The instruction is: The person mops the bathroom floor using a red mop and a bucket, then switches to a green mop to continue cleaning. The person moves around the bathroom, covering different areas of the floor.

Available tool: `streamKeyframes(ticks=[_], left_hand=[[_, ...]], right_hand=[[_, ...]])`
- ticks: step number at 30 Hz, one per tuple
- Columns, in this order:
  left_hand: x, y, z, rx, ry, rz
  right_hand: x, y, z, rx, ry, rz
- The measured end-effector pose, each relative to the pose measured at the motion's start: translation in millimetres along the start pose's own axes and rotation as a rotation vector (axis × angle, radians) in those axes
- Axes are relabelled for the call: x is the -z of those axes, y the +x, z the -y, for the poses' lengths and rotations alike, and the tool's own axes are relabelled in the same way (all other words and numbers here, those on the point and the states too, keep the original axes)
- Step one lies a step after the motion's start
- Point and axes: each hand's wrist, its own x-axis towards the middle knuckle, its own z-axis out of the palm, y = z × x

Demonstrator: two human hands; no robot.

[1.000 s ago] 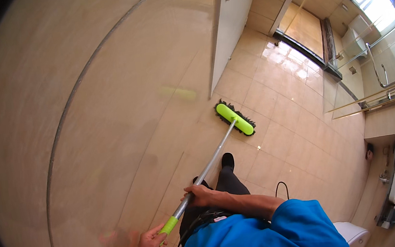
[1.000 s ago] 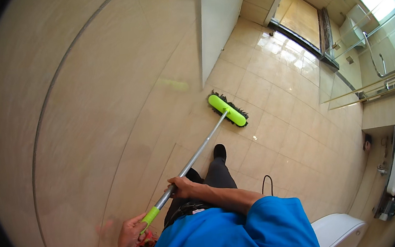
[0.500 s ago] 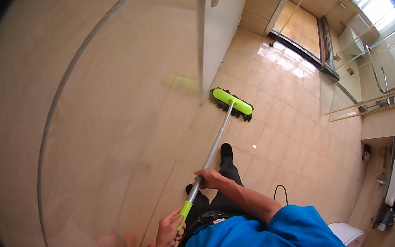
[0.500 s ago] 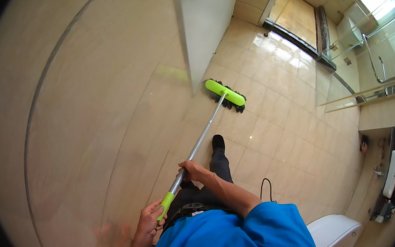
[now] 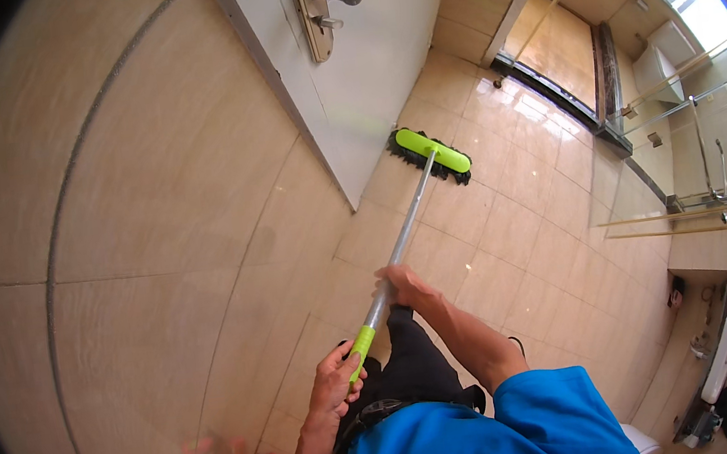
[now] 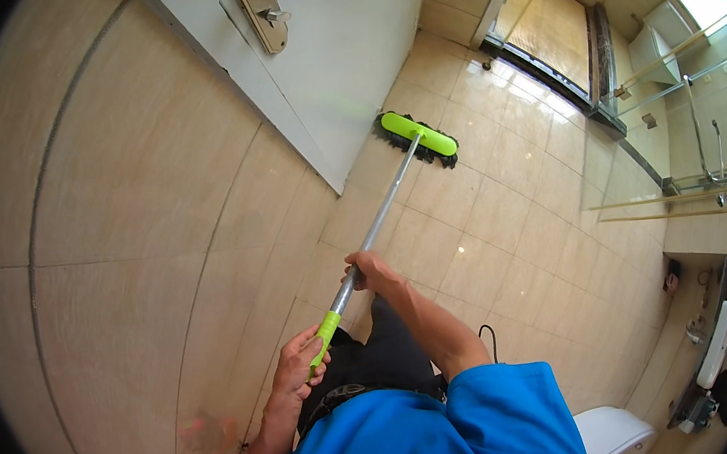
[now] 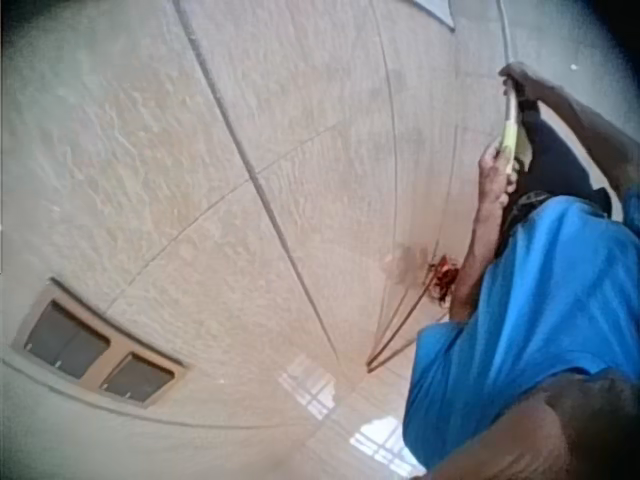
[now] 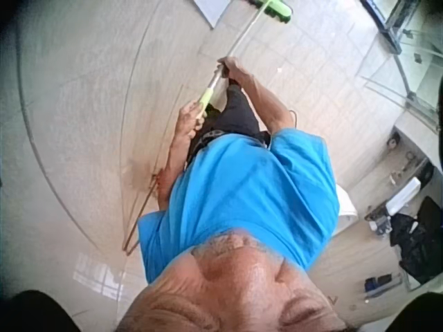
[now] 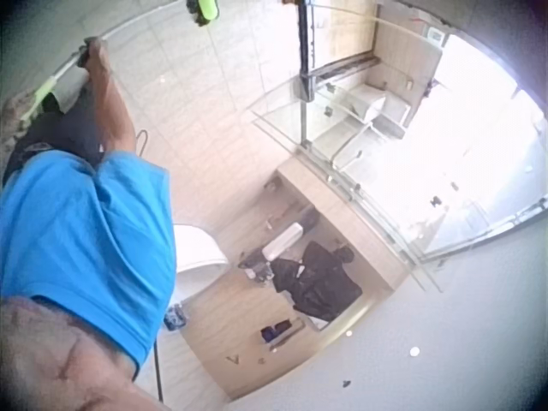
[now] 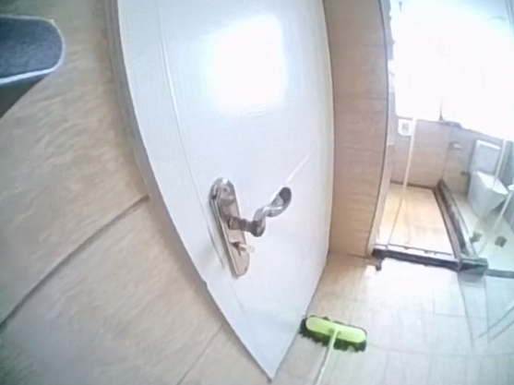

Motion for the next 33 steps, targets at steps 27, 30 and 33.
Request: streamKeyframes(ticks=[27, 30, 33], left_hand=[[90.2, -63.0, 34.4, 0.021, 0.138, -0.034], [60.8, -44.8, 19.1, 0.025, 0.131, -0.026], [25.3, -11.5, -7.8, 0.023, 0.189, -0.022]], right_hand=[[-47.2, -3.9, -112.9, -0.132, -0.032, 0.052], [-33.8, -6.0, -79.6, -0.056, -0.033, -0.009], [-17.0, 8.1, -32.8, -0.004, 0.042, 0.004]])
